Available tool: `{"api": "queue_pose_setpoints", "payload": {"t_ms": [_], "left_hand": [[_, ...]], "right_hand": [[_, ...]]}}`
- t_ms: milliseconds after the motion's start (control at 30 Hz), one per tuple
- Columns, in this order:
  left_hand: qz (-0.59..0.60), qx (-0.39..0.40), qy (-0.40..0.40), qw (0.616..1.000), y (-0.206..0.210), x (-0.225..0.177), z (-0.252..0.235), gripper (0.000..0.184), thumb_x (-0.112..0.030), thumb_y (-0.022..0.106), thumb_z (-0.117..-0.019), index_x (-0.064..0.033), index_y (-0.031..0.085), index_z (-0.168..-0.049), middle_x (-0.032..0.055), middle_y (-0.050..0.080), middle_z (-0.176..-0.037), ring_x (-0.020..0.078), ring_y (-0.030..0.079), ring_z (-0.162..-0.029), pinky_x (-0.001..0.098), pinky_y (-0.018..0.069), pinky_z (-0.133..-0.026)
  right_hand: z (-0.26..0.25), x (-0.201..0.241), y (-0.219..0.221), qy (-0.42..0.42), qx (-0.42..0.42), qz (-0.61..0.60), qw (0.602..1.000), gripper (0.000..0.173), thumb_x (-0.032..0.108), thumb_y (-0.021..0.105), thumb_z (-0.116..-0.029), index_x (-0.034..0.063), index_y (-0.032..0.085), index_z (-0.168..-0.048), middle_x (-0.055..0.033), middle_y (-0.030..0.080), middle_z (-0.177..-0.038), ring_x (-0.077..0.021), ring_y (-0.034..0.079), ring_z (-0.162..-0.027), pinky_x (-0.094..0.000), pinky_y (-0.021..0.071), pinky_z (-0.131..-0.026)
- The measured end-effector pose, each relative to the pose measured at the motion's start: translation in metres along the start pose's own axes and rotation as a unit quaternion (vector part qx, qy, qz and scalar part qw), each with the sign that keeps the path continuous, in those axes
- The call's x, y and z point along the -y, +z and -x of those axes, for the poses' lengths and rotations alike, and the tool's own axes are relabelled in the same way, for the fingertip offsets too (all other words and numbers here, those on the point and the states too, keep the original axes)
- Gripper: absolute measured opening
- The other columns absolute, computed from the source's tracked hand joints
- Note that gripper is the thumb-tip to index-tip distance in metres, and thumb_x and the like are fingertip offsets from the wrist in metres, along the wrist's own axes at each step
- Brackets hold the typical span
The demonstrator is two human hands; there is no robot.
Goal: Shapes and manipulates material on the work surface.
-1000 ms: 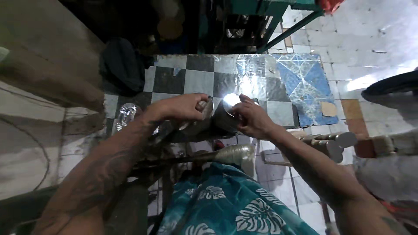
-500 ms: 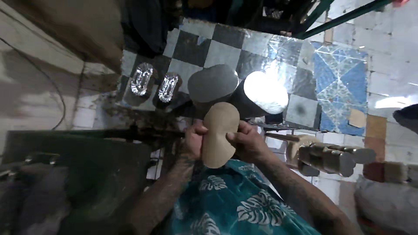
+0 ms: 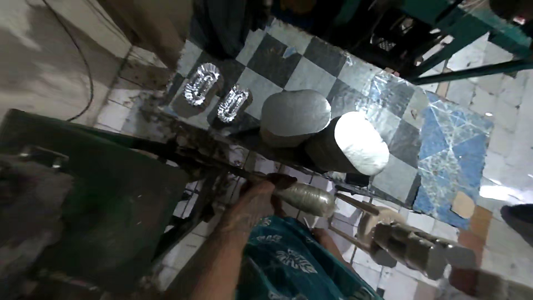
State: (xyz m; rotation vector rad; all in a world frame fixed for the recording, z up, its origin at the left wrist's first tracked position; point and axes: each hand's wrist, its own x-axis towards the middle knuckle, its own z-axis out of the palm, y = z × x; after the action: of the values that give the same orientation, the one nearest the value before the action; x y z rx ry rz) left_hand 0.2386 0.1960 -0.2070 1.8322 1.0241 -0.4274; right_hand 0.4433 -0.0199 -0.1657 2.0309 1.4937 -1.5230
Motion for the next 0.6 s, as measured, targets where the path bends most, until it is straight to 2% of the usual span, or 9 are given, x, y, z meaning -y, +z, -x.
{"api": "queue_pose_setpoints", "payload": {"t_ms": [33, 100, 167, 233, 300, 367, 467, 533, 600], "left_hand": [[0.088, 0.055, -0.090, 0.990, -0.039, -0.025, 0.026, 0.037, -0.025, 0.051, -0.1081, -0.0019, 0.062, -0.135, 0.0158, 0.061, -0.140, 0.0265, 0.056, -0.132, 0.0440, 0.0411, -0.112], [0.160, 0.018, -0.117, 0.980, -0.072, -0.024, 0.069, 0.042, -0.030, 0.050, -0.1070, 0.0034, 0.064, -0.127, 0.0270, 0.063, -0.128, 0.0417, 0.059, -0.122, 0.0623, 0.0420, -0.104], [0.186, -0.091, -0.057, 0.977, -0.094, 0.002, 0.116, 0.054, -0.043, 0.041, -0.1102, 0.0027, 0.066, -0.123, 0.0268, 0.067, -0.120, 0.0407, 0.064, -0.114, 0.0634, 0.0463, -0.100], [0.260, -0.264, 0.033, 0.928, -0.106, 0.025, 0.182, 0.048, -0.037, 0.041, -0.1095, -0.0003, 0.064, -0.130, 0.0179, 0.067, -0.125, 0.0257, 0.064, -0.116, 0.0488, 0.0495, -0.103], [0.362, -0.386, 0.011, 0.849, -0.130, 0.037, 0.248, 0.056, -0.043, 0.037, -0.1095, -0.0051, 0.048, -0.149, 0.0131, 0.058, -0.143, 0.0180, 0.058, -0.129, 0.0419, 0.0467, -0.111], [0.430, -0.529, -0.042, 0.730, -0.163, 0.053, 0.293, 0.048, -0.038, 0.032, -0.1120, -0.0092, 0.048, -0.147, 0.0068, 0.059, -0.137, 0.0088, 0.058, -0.119, 0.0315, 0.0499, -0.102], [0.491, -0.669, -0.038, 0.557, -0.196, 0.099, 0.318, 0.047, -0.029, 0.025, -0.1140, -0.0045, 0.043, -0.150, 0.0124, 0.054, -0.144, 0.0161, 0.054, -0.127, 0.0350, 0.0468, -0.105], [0.351, -0.646, -0.118, 0.667, -0.166, 0.122, 0.332, 0.047, -0.020, 0.026, -0.1136, 0.0077, 0.040, -0.150, 0.0256, 0.048, -0.150, 0.0312, 0.047, -0.140, 0.0459, 0.0367, -0.117], [0.191, -0.576, -0.251, 0.754, -0.112, 0.159, 0.346, 0.054, -0.038, 0.032, -0.1124, 0.0054, 0.055, -0.136, 0.0291, 0.060, -0.132, 0.0430, 0.057, -0.127, 0.0635, 0.0419, -0.108]], "right_hand": [[0.002, 0.007, -0.007, -0.005, 0.002, 0.005, 1.000, 0.039, 0.016, 0.052, -0.1062, -0.0048, 0.059, -0.138, -0.0282, 0.059, -0.139, -0.0416, 0.054, -0.133, -0.0510, 0.0410, -0.115], [0.005, 0.020, -0.018, -0.023, 0.017, 0.009, 1.000, 0.042, 0.015, 0.052, -0.1058, -0.0050, 0.054, -0.142, -0.0291, 0.055, -0.143, -0.0428, 0.051, -0.137, -0.0523, 0.0391, -0.116], [0.006, 0.028, -0.026, -0.065, 0.016, 0.003, 0.998, 0.043, 0.012, 0.056, -0.1026, -0.0064, 0.055, -0.142, -0.0313, 0.055, -0.143, -0.0445, 0.051, -0.136, -0.0533, 0.0388, -0.116], [0.003, 0.030, -0.026, -0.083, 0.013, 0.014, 0.996, 0.041, 0.012, 0.058, -0.1015, -0.0043, 0.059, -0.139, -0.0289, 0.058, -0.140, -0.0412, 0.054, -0.133, -0.0506, 0.0407, -0.115], [-0.005, 0.036, -0.029, -0.114, 0.014, 0.043, 0.992, 0.037, 0.016, 0.060, -0.1003, -0.0007, 0.064, -0.133, -0.0249, 0.064, -0.133, -0.0370, 0.061, -0.125, -0.0495, 0.0464, -0.111], [-0.015, 0.046, -0.035, -0.172, 0.016, 0.064, 0.983, 0.033, 0.016, 0.062, -0.0989, -0.0018, 0.069, -0.126, -0.0240, 0.068, -0.126, -0.0361, 0.065, -0.118, -0.0500, 0.0496, -0.107], [-0.034, 0.078, -0.037, -0.224, -0.002, 0.058, 0.973, 0.030, 0.009, 0.064, -0.0956, -0.0054, 0.069, -0.122, -0.0252, 0.069, -0.120, -0.0366, 0.068, -0.112, -0.0515, 0.0526, -0.102], [-0.040, 0.125, -0.034, -0.255, -0.033, 0.055, 0.965, 0.027, 0.008, 0.063, -0.0956, -0.0080, 0.069, -0.117, -0.0260, 0.070, -0.115, -0.0366, 0.069, -0.107, -0.0518, 0.0543, -0.098], [-0.045, 0.190, -0.030, -0.295, -0.063, 0.039, 0.953, 0.026, 0.008, 0.062, -0.0966, -0.0096, 0.068, -0.114, -0.0242, 0.070, -0.108, -0.0332, 0.070, -0.100, -0.0501, 0.0558, -0.094]]}}
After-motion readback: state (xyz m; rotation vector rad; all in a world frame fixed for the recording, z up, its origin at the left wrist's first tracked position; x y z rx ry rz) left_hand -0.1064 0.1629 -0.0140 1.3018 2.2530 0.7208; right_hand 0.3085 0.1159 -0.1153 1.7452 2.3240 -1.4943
